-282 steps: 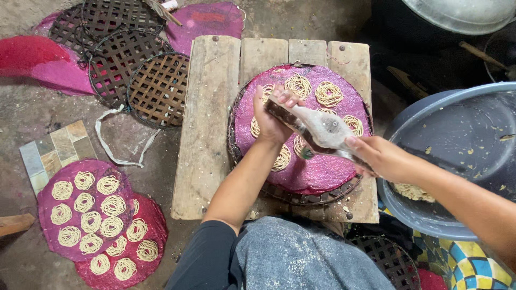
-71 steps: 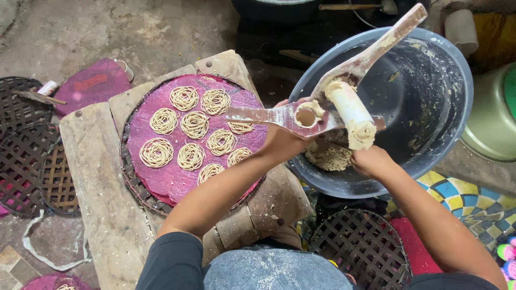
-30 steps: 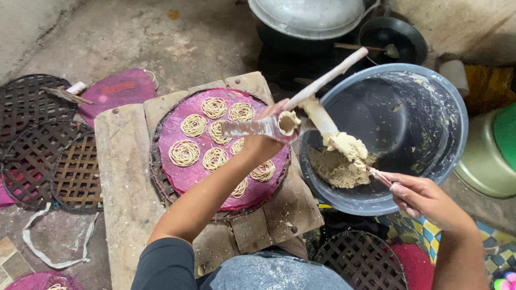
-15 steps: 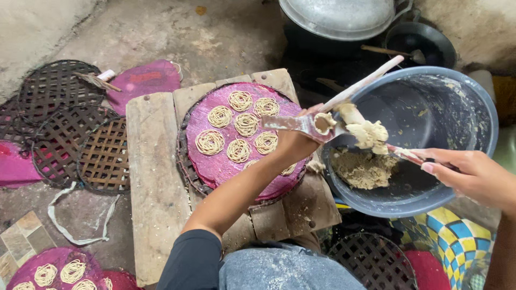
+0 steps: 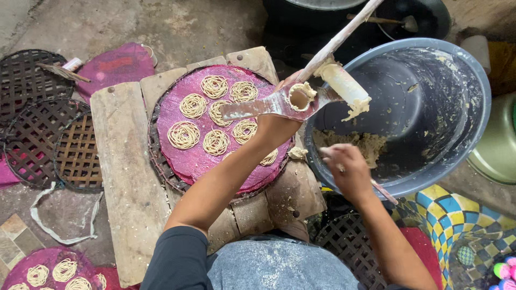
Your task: The person uses a manual noodle press to extrude dough into thin strands, forming spiral coils on a pink mat placed on a wooden board. They repeatedly scoop dough from a large bowl, load it into the press, and push the plunger to form noodles, then arrange the coils on the mat.
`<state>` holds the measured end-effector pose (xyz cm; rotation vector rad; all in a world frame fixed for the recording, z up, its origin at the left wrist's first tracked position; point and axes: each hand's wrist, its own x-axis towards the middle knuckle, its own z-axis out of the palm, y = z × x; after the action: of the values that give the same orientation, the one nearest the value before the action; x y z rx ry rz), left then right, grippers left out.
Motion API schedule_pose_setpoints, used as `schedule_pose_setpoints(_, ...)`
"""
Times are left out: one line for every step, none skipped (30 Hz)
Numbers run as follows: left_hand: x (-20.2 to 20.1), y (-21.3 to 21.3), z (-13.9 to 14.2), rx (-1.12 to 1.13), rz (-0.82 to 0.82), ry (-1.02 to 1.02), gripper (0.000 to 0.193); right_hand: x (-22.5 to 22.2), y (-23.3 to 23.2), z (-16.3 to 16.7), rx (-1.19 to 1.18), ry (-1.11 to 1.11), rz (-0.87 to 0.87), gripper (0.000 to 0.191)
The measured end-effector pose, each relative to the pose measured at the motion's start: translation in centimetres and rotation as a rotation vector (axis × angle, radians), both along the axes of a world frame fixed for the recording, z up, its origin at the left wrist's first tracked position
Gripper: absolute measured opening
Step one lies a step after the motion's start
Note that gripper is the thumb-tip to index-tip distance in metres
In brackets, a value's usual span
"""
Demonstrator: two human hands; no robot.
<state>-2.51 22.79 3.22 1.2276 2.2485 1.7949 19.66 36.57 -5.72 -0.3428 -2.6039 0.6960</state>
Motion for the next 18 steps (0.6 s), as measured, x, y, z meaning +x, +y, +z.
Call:
schedule_pose_setpoints(0.2,-0.3,0.1,-0.013,-0.004,0.014,0.064,-1.5,-1.6,0.4,0.099,0.003,0.082,0.025)
schedule_pose_setpoints(0.4,-0.6,0.2,-0.025,-0.007,0.027,0.065,-2.8,-3.1,0.8,0.198,0.004,0.165,0.028)
schedule_pose_setpoints(0.5,-0.8,0.3,-0.037,-0.01,0.04,0.065,-3.9,-4.3,1.2,0.25,-0.022,0.155,0.028)
schedule_pose_setpoints(0.7,-0.8,0.4,-0.028,-0.011,0.04,0.065,-4.7,-5.2,1.6,0.301,-0.051,0.144,0.027)
schedule_pose_setpoints(0.8,-0.8,0.5,-0.018,-0.012,0.041,0.064,-5.2,-5.7,1.9,0.352,-0.08,0.13,0.028)
schedule_pose_setpoints(0.9,-0.7,0.5,-0.004,-0.015,0.047,0.063,-5.4,-5.9,2.2,0.313,-0.055,0.118,0.025)
schedule_pose_setpoints(0.9,-0.6,0.5,-0.029,-0.025,0.071,0.065,-5.3,-5.8,2.3,0.281,-0.024,0.107,0.023)
schedule_pose_setpoints(0.8,-0.4,0.5,-0.054,-0.034,0.093,0.066,-5.0,-5.4,2.5,0.248,0.006,0.098,0.02)
schedule_pose_setpoints(0.8,-0.1,0.5,-0.084,-0.045,0.108,0.068,-4.4,-4.8,2.5,-0.004,-0.015,-0.02,0.021)
schedule_pose_setpoints(0.8,0.2,0.4,-0.076,-0.046,0.124,0.069,-3.7,-4.0,2.4,-0.26,-0.04,-0.14,0.023)
schedule_pose_setpoints(0.9,0.6,0.3,-0.068,-0.047,0.14,0.069,-2.9,-3.0,2.2,-0.516,-0.064,-0.258,0.025)
schedule_pose_setpoints(0.9,1.0,0.2,-0.058,-0.046,0.161,0.07,-2.0,-2.0,2.0,-0.793,0.108,-0.265,0.029)
schedule_pose_setpoints(1.0,1.4,0.0,-0.056,-0.05,0.2,0.072,-1.3,-0.9,1.7,-1.069,0.286,-0.269,0.034)
schedule_pose_setpoints(1.2,1.9,-0.3,-0.057,-0.055,0.238,0.074,-0.7,0.2,1.3,-1.341,0.471,-0.269,0.04)
schedule_pose_setpoints(1.4,2.3,-0.6,-0.058,-0.06,0.276,0.075,-0.3,1.2,0.9,-1.41,0.519,-0.24,0.043)
schedule_pose_setpoints(1.7,2.8,-0.9,-0.085,-0.043,0.345,0.074,0.0,2.1,0.4,-1.478,0.569,-0.21,0.046)
schedule_pose_setpoints(2.0,3.3,-1.3,-0.113,-0.024,0.415,0.073,0.2,2.9,0.0,-1.546,0.619,-0.177,0.049)
schedule_pose_setpoints(2.2,3.6,-1.7,-0.14,-0.004,0.485,0.071,0.3,3.6,-0.5,-1.596,0.65,-0.152,0.049)
